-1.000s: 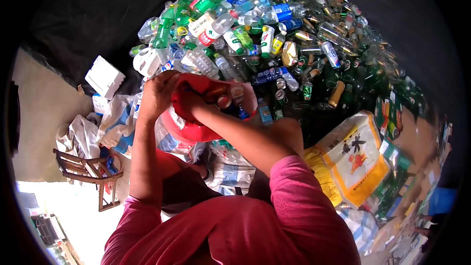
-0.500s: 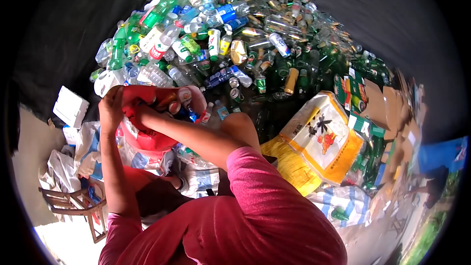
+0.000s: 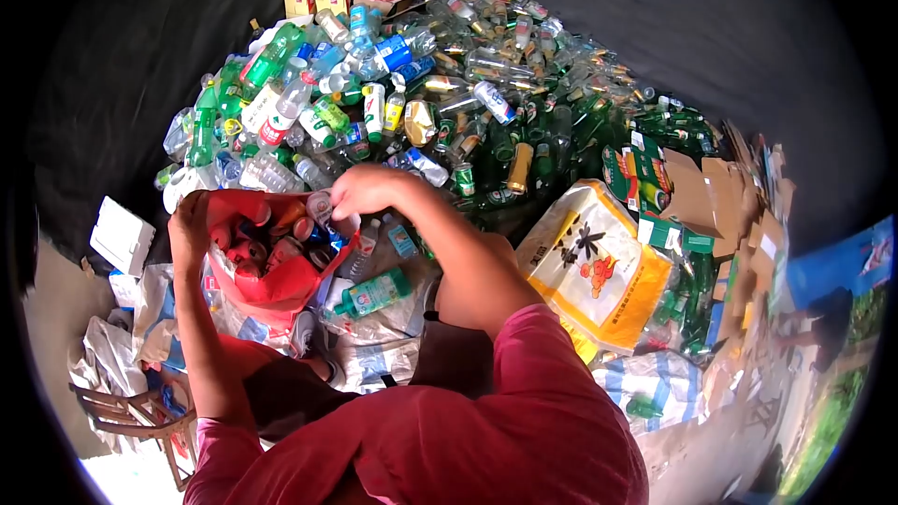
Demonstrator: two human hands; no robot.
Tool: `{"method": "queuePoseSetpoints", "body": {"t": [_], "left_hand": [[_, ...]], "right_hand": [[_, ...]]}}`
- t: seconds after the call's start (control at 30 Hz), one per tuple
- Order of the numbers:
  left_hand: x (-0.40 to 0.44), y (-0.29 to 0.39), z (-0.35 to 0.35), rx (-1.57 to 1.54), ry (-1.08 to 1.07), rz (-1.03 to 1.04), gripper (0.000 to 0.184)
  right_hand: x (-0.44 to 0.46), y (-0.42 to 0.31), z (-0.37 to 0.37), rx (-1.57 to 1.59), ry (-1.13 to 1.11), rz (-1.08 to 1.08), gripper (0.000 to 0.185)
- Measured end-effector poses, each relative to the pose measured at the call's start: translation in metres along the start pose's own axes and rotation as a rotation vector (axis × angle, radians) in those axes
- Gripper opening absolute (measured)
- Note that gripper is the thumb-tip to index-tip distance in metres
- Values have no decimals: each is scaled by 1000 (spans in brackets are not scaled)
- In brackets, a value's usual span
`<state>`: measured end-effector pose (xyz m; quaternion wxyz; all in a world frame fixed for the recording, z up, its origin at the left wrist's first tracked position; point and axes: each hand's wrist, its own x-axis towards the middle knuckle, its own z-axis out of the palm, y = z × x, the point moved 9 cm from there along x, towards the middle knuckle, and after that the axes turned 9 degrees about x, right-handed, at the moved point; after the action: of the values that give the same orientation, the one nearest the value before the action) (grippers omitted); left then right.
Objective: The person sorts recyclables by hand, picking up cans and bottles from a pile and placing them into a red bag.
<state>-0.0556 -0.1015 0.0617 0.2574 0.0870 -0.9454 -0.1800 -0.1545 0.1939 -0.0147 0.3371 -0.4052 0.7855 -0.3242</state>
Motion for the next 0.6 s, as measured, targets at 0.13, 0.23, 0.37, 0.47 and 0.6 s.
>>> {"method": "queuePoseSetpoints", "body": {"t": [0.13,0.23,0.37,0.47,0.6], "left_hand": [[3,4,1,-2,-15,3,26],[5,6,6,69,-27,99,24],[6,6,7,108,-35,119,22],[9,10,5,84,-65,22,22],[12,6,5,31,-80,-80,23]], "right_hand": [[-84,88,-114,228,489,60,35],[-195,146,-170,631,970,174,38],[-279,318,-158,871,1618,47,26],[-267,468,-83,1189,1420,202,19],[-256,501,-57,-86,1363,821,42]]}}
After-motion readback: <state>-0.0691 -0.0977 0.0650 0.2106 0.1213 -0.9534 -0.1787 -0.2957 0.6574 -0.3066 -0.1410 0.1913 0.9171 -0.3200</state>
